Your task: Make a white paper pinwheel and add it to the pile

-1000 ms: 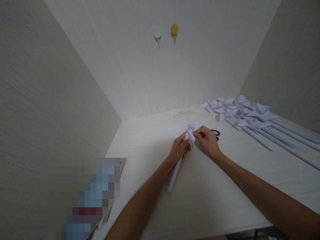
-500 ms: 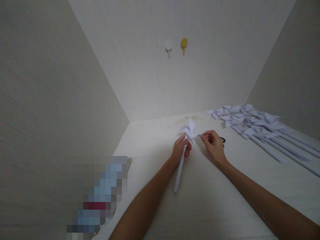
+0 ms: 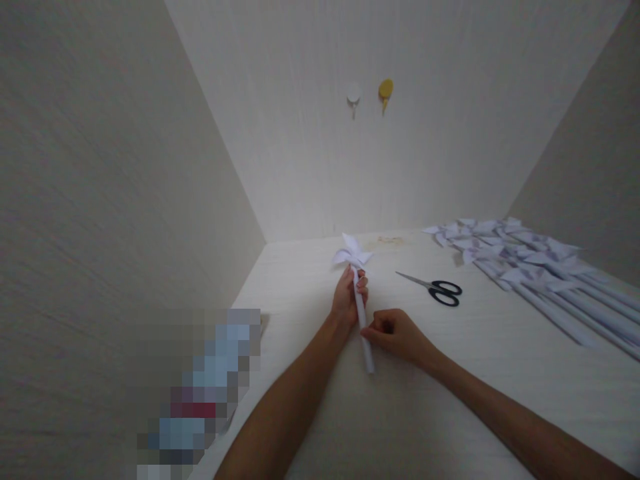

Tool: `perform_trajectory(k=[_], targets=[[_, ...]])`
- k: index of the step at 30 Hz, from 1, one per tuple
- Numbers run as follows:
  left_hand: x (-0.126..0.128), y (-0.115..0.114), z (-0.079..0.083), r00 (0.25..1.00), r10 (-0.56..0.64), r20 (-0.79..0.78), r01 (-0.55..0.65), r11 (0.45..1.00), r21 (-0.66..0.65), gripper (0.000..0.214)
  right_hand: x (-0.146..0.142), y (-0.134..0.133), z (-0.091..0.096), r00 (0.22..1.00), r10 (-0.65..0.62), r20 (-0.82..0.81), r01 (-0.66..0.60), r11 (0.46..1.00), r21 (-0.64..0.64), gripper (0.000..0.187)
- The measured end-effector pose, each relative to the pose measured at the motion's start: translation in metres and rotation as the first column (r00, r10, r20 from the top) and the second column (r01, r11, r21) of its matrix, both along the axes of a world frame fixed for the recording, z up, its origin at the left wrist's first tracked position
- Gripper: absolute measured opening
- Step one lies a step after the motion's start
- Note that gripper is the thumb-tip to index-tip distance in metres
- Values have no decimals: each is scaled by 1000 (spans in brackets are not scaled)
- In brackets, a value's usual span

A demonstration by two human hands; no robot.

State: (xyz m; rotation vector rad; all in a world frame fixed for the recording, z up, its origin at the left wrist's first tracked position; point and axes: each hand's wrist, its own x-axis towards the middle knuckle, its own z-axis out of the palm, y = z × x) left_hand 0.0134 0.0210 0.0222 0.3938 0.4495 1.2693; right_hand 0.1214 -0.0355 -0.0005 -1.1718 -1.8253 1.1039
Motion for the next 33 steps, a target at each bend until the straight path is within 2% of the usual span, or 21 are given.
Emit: perform_trajectory(k=[4, 8, 11, 14, 23, 29, 33], targets=[[-2, 2, -1, 1000, 5, 7, -5, 1000, -12, 14, -2, -3, 1, 999, 30, -13, -30, 999, 21, 28], [5, 0, -3, 992, 28, -122, -19, 997, 72, 10, -2, 0, 0, 997, -19, -69, 22, 999, 33, 27], [11, -4, -5, 952, -3, -305, 63, 980, 188, 27, 0, 3, -1, 987, -96, -126, 100, 995, 24, 24], [15, -7, -6, 917, -59, -394, 170, 953, 253, 36, 2, 6, -2, 974, -184, -131, 194, 979, 66, 22], [17, -7, -10, 906, -69, -417, 204, 935, 289, 47, 11, 13, 0, 923, -363, -123, 382, 898, 217, 18], [16, -4, -12, 899, 20, -438, 118, 951, 285, 47, 12, 13, 2, 913, -377, -158, 407, 877, 257, 12], [16, -5, -12, 903, 63, -425, 66, 957, 283, 40, 11, 12, 4, 902, -402, -157, 430, 867, 251, 16]])
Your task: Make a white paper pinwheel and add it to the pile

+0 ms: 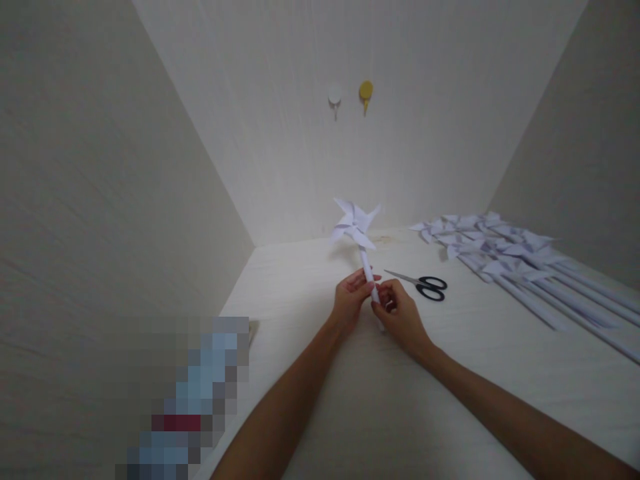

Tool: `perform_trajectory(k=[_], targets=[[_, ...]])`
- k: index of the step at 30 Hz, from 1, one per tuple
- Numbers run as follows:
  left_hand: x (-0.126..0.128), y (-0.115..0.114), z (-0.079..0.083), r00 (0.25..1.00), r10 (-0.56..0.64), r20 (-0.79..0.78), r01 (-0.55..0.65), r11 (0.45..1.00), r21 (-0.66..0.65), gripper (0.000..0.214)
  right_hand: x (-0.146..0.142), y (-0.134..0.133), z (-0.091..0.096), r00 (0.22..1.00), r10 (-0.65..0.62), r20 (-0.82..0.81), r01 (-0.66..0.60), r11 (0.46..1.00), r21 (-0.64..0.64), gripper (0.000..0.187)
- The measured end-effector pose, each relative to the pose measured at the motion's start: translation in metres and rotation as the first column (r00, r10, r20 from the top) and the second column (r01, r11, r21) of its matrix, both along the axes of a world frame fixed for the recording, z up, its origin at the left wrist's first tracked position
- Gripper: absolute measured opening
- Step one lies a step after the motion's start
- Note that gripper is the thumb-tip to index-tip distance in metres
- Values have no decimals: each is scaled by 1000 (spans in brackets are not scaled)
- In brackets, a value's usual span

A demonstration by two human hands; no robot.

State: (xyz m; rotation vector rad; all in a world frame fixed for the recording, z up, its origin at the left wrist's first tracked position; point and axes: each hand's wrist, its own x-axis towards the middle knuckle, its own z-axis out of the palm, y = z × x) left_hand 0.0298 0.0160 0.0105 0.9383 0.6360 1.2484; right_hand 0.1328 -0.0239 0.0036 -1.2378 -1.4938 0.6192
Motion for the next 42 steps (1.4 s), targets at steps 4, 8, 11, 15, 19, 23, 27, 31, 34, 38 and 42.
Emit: perform_trajectory(k=[4, 8, 11, 15, 19, 23, 27, 31, 34, 38, 42], targets=[[0, 0, -1, 998, 57, -28, -57, 998, 4, 35, -1, -1, 2, 999, -33, 26, 33, 999, 11, 19], [1, 0, -1, 992, 103, -71, -101, 994, 32, 29, -1, 0, 3, 998, -44, 33, 42, 998, 49, 12], [1, 0, 0, 991, 108, -79, -105, 993, 51, 26, 0, 1, 2, 999, -34, 36, 31, 996, 86, 11], [1, 0, 0, 991, 87, -97, -83, 996, 42, 27, 3, 4, -1, 998, -37, 44, 32, 992, 123, 14], [-1, 0, 0, 991, 52, -124, -47, 998, 41, 29, 6, 6, -3, 997, -48, 54, 39, 988, 147, 17], [-2, -1, 2, 979, 63, -192, -56, 998, 40, 29, 8, 6, -3, 998, -31, 58, 22, 989, 144, 18], [-2, -3, 3, 953, 79, -291, -69, 997, 43, 27, 16, 10, -4, 998, -31, 61, 24, 992, 124, 20], [-2, -2, 2, 928, 103, -357, -81, 994, 77, 23, 44, 23, 5, 994, -104, 44, 98, 989, 112, 22], [-2, -1, 0, 923, 122, -364, -96, 991, 90, 22, 82, 27, 27, 980, -194, 44, 186, 972, 144, 22], [-3, 0, -1, 927, 136, -351, -110, 990, 91, 20, 149, 9, 61, 945, -320, 62, 305, 935, 179, 21], [-3, 0, 0, 922, 122, -366, -101, 992, 78, 16, 216, -27, 74, 867, -484, 118, 484, 875, 30, 14]])
